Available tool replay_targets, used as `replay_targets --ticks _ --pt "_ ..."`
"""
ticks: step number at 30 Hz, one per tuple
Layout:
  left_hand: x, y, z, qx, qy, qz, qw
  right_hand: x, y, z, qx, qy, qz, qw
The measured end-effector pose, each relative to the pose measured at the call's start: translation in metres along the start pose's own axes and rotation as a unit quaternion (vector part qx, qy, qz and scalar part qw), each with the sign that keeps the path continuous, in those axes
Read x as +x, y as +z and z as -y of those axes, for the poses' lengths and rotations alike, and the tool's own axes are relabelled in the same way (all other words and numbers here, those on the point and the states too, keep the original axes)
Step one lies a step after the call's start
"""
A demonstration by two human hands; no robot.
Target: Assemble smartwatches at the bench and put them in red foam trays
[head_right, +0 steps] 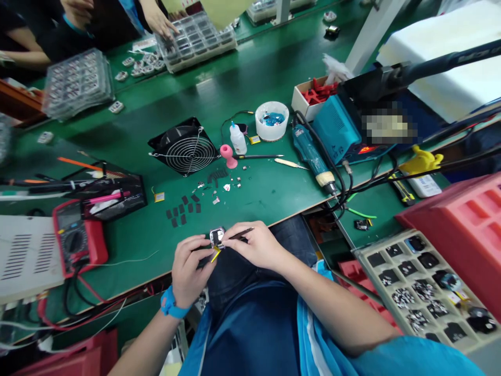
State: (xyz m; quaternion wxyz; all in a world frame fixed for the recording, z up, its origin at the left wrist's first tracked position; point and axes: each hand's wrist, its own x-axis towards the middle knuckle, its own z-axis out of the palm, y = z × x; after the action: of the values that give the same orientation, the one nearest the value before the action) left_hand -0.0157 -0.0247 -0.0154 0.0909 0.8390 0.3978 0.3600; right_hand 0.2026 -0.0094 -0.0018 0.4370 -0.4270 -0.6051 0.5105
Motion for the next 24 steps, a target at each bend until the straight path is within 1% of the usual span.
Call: replay_targets --ticks 5,9,11,14,16,18,20,22,23,24 --pt "0.002 -0.004 0.001 0.001 0.001 0.062 0.998 0.0 -0.004 -0.001 0.025 0.012 0.002 1.0" --pt "0.008 -0.009 0.003 0.022 0.005 0.102 0.995 0.002 -0.004 -0.003 0.076 0.059 -0.044 0.994" --pt "0.011 -0.011 0.003 0.034 0.022 0.114 0.993 0.003 -0.002 -0.004 0.096 0.073 -0.064 0.991" --pt "0.012 -0.012 0.001 0.044 0.04 0.122 0.991 0.004 0.002 -0.003 0.081 0.069 -0.074 0.992" --pt "0.012 -0.012 -0.001 0.052 0.034 0.126 0.99 0.005 0.005 -0.003 0.067 0.069 -0.079 0.992" --pt "0.012 -0.014 -0.003 0.054 0.022 0.132 0.99 0.005 0.006 -0.004 0.079 0.08 -0.085 0.99" --pt "0.013 -0.019 -0.005 0.04 0.006 0.144 0.989 0.007 0.002 -0.005 0.116 0.106 -0.095 0.983" --pt "0.016 -0.024 -0.005 0.006 -0.012 0.161 0.987 0.011 -0.009 -0.005 0.123 0.139 -0.104 0.977" --pt "0.018 -0.026 -0.004 -0.016 -0.024 0.17 0.985 0.014 -0.016 -0.004 0.098 0.15 -0.101 0.979" --pt "0.019 -0.028 -0.003 -0.038 -0.038 0.175 0.983 0.017 -0.024 -0.002 0.05 0.153 -0.088 0.983"
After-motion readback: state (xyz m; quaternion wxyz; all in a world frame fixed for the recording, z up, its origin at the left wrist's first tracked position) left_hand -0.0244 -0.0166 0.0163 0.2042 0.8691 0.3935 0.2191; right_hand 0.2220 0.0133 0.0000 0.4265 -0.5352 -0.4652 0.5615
